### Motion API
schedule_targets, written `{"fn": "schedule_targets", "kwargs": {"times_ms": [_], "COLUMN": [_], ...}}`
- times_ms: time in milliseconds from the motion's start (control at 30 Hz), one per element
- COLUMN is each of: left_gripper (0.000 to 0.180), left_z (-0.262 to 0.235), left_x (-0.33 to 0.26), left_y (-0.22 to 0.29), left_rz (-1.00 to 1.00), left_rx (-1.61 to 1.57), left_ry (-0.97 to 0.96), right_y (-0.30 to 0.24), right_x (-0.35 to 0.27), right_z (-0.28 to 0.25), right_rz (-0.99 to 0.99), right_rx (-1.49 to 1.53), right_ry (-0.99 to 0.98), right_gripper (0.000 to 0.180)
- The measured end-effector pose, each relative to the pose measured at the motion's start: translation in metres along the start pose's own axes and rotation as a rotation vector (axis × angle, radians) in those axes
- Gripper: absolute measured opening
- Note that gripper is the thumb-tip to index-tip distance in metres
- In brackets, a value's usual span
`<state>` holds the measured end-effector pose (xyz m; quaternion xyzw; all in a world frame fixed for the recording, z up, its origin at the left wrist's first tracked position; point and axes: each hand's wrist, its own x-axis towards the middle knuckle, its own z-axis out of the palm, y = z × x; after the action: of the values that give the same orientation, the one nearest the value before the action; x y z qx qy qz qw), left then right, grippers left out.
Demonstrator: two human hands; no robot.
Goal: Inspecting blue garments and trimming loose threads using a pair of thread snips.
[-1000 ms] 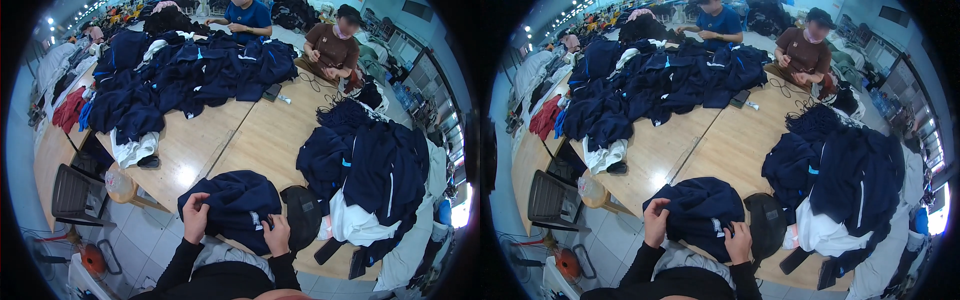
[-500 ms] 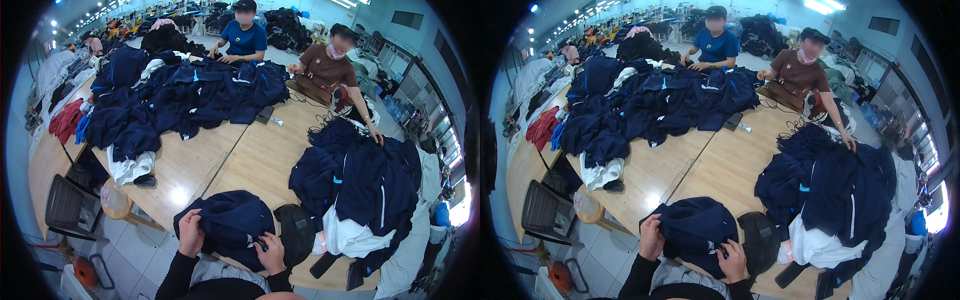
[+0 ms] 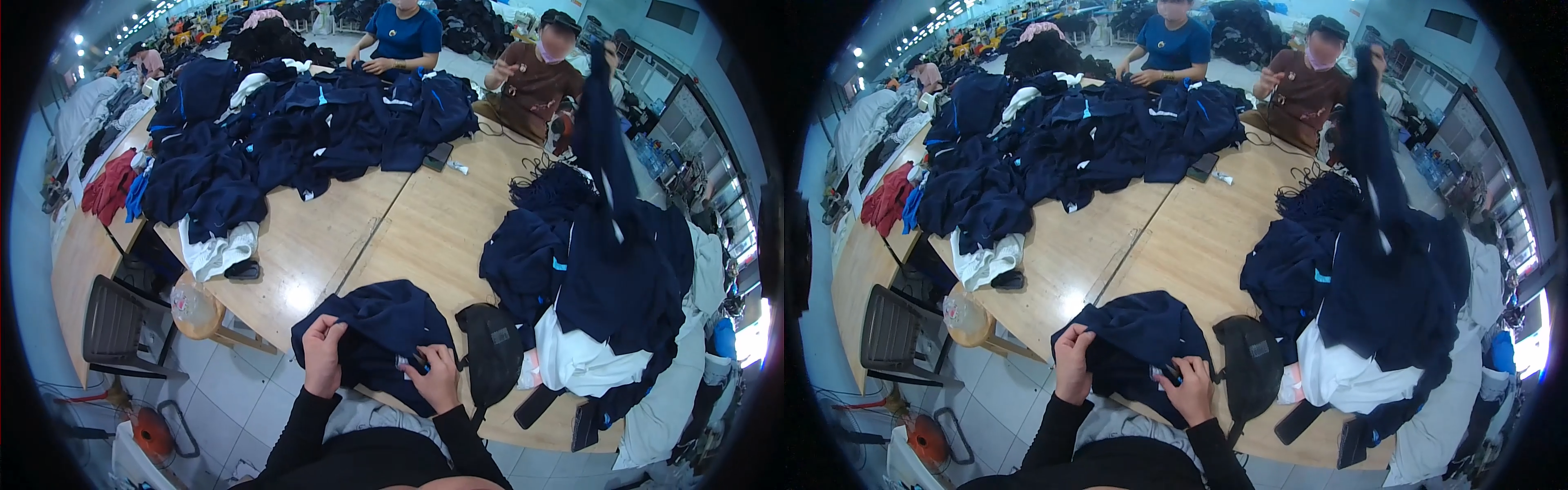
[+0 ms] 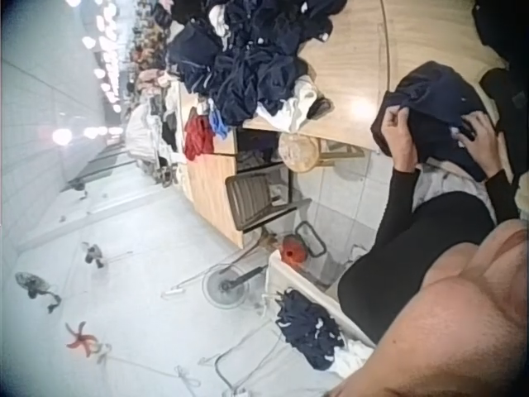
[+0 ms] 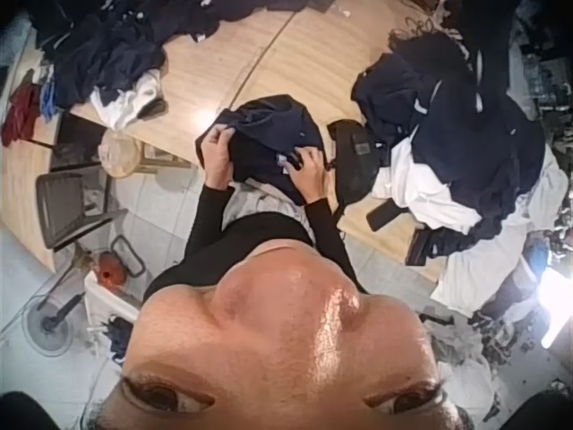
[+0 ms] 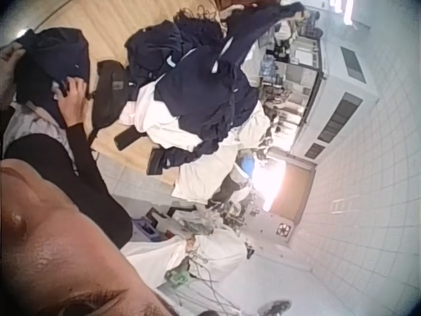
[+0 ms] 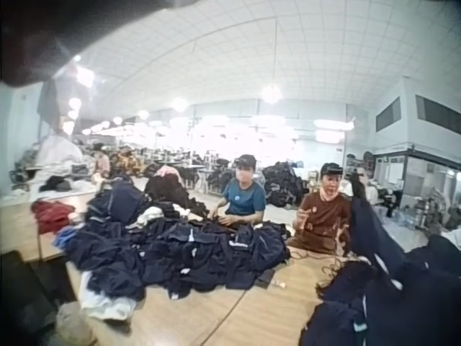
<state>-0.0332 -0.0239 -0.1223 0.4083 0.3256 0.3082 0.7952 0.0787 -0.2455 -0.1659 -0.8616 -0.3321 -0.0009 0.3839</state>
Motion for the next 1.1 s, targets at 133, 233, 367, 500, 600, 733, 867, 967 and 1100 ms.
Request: {"fn": "schedule_targets", "kwargs": {"times_ms": [133,233,367,500,600,733,867,967,1100], "left_gripper": [0.011,0.011,0.008,0.044,0.039,0.017,0.017,0.019,0.02], "left_z": [-0.001,-0.011,-0.022,-0.055,-0.064,-0.033,-0.04,-0.038,-0.045], "left_x": [-0.007,-0.009,-0.016,0.004,0.018,0.018,0.01,0.001,-0.004], "left_y": [0.005,-0.001,0.009,0.007,0.006,0.035,0.039,0.043,0.042], "left_rz": [0.054,0.021,-0.077,-0.519,-0.439,-0.374,-0.282,-0.224,-0.179], "left_rx": [0.058,0.059,0.047,-0.597,-0.675,-0.529,-0.469,-0.392,-0.284], "left_ry": [0.037,0.07,0.046,-0.144,-0.256,-0.053,-0.1,-0.143,-0.256], "right_y": [0.008,0.007,0.014,0.053,0.02,0.02,0.026,0.035,0.037], "right_x": [-0.01,-0.02,-0.032,-0.021,0.015,0.027,0.029,0.02,0.013], "right_z": [0.004,0.004,0.0,-0.056,-0.085,-0.123,-0.132,-0.142,-0.146], "right_rz": [-0.031,-0.006,0.56,1.119,1.205,0.929,0.81,0.824,0.726], "right_rx": [0.06,0.167,0.777,1.788,1.577,1.647,1.707,1.647,1.64], "right_ry": [0.039,0.099,0.186,-0.127,0.027,-0.069,-0.178,-0.097,-0.133], "right_gripper": [0.033,0.021,0.008,0.005,0.02,0.027,0.023,0.022,0.022]}}
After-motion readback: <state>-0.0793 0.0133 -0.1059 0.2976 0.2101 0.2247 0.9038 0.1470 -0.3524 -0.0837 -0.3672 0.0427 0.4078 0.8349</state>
